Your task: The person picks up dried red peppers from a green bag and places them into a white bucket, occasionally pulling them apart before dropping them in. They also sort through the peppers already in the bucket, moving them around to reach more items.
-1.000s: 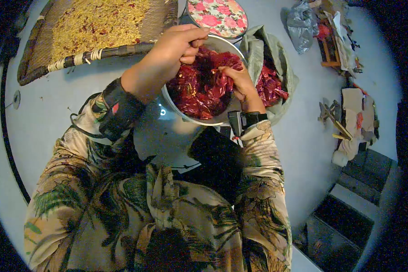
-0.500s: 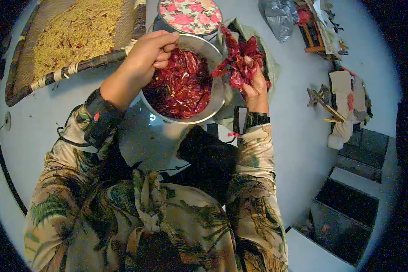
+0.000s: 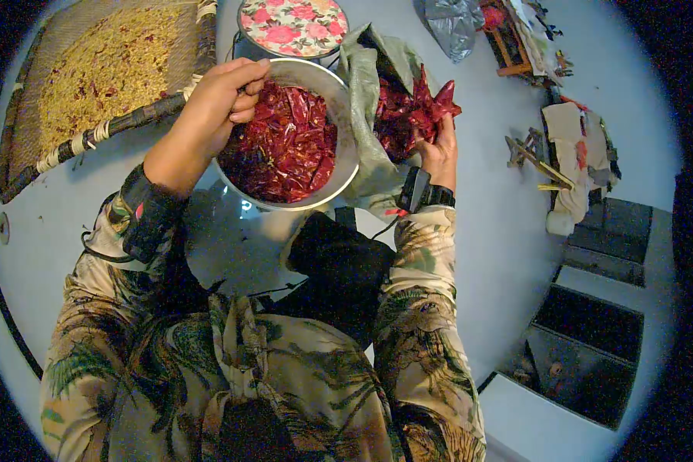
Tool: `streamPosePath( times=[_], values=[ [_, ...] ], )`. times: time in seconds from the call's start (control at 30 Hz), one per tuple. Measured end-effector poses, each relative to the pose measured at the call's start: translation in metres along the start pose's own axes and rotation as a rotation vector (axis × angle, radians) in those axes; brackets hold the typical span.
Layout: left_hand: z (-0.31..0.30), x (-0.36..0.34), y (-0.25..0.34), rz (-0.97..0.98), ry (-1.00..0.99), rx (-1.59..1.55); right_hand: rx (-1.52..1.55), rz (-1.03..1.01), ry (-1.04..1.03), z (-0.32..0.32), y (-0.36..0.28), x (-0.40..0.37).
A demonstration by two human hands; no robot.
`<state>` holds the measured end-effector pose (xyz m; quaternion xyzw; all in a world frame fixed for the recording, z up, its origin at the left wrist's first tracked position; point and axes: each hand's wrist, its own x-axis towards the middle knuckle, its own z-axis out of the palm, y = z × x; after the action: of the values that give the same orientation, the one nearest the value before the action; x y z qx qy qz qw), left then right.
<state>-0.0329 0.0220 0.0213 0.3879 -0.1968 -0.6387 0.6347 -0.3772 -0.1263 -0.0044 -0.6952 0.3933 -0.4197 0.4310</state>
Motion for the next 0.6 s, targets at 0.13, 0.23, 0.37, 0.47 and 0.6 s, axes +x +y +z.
streamPosePath(
  times=[0.13, 0.23, 0.37, 0.47, 0.6],
  values=[
    [0.001, -0.001, -0.001, -0.003, 0.021, -0.004, 0.4, 0.435, 0.21, -0.002, 0.0, 0.013],
    [0.001, -0.002, -0.001, -0.005, 0.017, 0.021, 0.393, 0.631, 0.303, -0.004, 0.0, 0.018],
    [-0.002, -0.002, -0.001, -0.014, 0.006, 0.059, 0.268, 0.616, 0.248, -0.008, -0.005, 0.009],
    [-0.001, -0.003, -0.002, -0.008, -0.001, 0.047, 0.103, 0.657, 0.174, -0.013, 0.004, 0.01],
    [-0.001, -0.005, 0.0, -0.012, -0.016, 0.037, -0.446, 0.538, 0.024, -0.015, 0.063, 0.022]
  ],
)
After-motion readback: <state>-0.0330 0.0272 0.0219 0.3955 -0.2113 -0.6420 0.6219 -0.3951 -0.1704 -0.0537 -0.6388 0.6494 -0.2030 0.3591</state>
